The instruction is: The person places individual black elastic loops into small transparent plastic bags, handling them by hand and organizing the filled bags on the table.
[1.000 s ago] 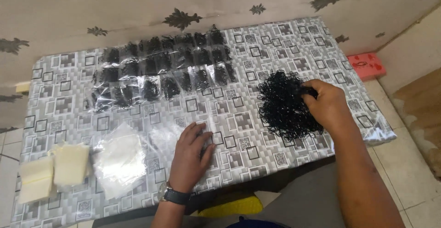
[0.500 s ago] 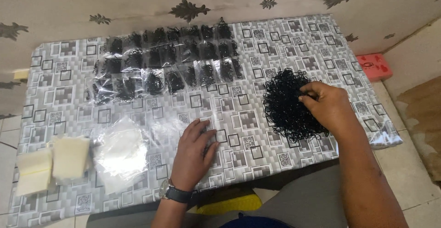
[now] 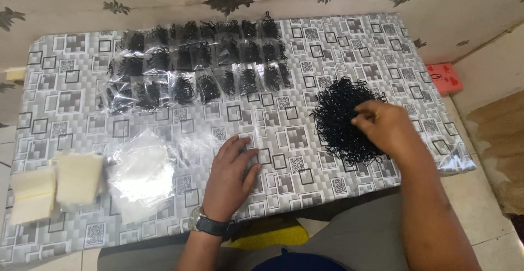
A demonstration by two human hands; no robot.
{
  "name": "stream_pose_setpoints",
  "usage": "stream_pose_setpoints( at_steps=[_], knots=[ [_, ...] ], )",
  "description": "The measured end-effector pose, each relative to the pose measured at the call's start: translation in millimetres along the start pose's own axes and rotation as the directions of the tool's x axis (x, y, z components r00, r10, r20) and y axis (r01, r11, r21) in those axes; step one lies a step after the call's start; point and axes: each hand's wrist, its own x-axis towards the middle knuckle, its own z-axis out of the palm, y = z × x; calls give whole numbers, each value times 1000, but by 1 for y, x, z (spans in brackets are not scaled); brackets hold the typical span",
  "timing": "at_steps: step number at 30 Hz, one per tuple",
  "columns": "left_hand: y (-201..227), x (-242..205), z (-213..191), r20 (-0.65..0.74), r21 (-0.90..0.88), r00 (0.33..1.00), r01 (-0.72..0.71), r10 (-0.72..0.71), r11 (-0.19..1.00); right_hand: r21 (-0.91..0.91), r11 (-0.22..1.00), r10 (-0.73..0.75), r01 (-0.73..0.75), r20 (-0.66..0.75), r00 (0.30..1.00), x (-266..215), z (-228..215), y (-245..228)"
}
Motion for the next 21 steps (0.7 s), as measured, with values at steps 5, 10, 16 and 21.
stream_pose_setpoints(
  at_steps=[5, 10, 16, 21],
  knots=[
    [2, 0, -3, 35, -10, 999, 24, -23, 1000, -122, 990, -73, 73, 5, 997, 7, 43, 22],
    [4, 0, -3, 27, -15, 999, 32, -32, 999, -216, 964, -190, 154, -159, 969, 17, 40, 59],
    [-15, -10, -1, -1, -84, 1000, -11, 11, 996, 208, 931, 304, -301, 18, 952, 15, -6, -7],
    [-28, -34, -40, -323, 387, 946, 123, 9, 914, -75, 997, -25, 22, -45, 999, 54, 42, 55]
  ],
)
